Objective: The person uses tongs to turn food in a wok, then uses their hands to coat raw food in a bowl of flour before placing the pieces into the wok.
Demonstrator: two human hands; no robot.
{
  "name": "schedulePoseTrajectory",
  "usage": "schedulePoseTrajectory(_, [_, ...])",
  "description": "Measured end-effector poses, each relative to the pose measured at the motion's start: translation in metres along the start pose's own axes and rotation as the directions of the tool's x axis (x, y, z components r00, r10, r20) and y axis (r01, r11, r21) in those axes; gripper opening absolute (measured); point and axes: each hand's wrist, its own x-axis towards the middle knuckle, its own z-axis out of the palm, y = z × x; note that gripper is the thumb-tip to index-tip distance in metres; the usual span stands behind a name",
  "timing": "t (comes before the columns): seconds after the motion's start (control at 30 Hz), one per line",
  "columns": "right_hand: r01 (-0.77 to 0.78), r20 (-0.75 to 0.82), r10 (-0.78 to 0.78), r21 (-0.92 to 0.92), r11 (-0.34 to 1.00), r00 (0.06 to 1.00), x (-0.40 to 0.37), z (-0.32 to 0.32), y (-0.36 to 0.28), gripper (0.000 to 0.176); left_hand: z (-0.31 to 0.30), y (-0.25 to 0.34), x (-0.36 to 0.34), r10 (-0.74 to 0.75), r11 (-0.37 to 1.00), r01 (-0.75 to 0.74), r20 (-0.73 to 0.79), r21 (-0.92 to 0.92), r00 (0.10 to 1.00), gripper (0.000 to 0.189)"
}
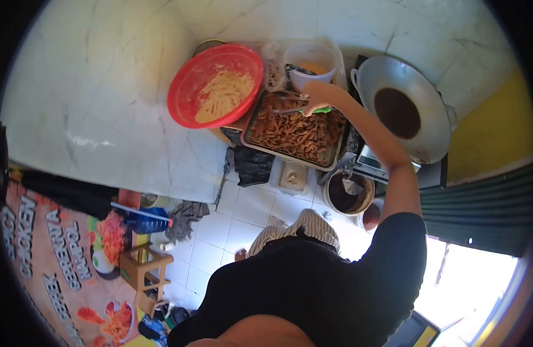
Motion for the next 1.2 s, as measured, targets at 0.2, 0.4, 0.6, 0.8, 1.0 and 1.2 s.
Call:
schedulePoseTrajectory(0.2, [-0.332, -0.284, 0.544, 0.549, 0.767, 0.789, -0.083, 0.069, -0.023, 0.055, -0.132, 0.243, 0.093, 0.531, 0.804, -0.594, -0.463, 0.010, 0.710, 0.028])
schedulePoseTrajectory(0.4, [-0.229, -0.348, 0.827, 0.848, 0.479, 0.442, -0.083, 0.173, -0.036, 0.050, -0.182, 0.430, 0.135, 0.811, 0.408, -0.863, -0.552, 0.297, 0.194, 0.026])
schedulePoseTrajectory(0.6, [-0.297, -0.202, 0.937, 0.911, 0.287, 0.287, -0.056, 0.186, -0.027, 0.053, -0.158, 0.491, 0.162, 0.921, 0.338, -0.847, -0.328, 0.410, 0.209, 0.030])
schedulePoseTrajectory(0.8, [-0.491, -0.368, 0.911, 0.768, 0.411, 0.186, -0.032, 0.222, 0.005, 0.080, -0.150, 0.491, 0.174, 0.914, 0.404, -0.722, -0.272, 0.561, 0.300, 0.034])
schedulePoseTrajectory(1.0, [-0.588, -0.625, 0.759, 0.549, 0.594, 0.184, -0.022, 0.220, -0.001, 0.064, -0.152, 0.496, 0.169, 0.896, 0.444, -0.694, -0.305, 0.567, 0.324, 0.031])
schedulePoseTrajectory(1.2, [-0.135, -0.386, 0.825, 0.870, 0.474, 0.412, 0.036, 0.154, -0.061, 0.023, -0.149, 0.512, 0.163, 0.895, 0.444, -0.789, -0.250, 0.424, 0.369, 0.036])
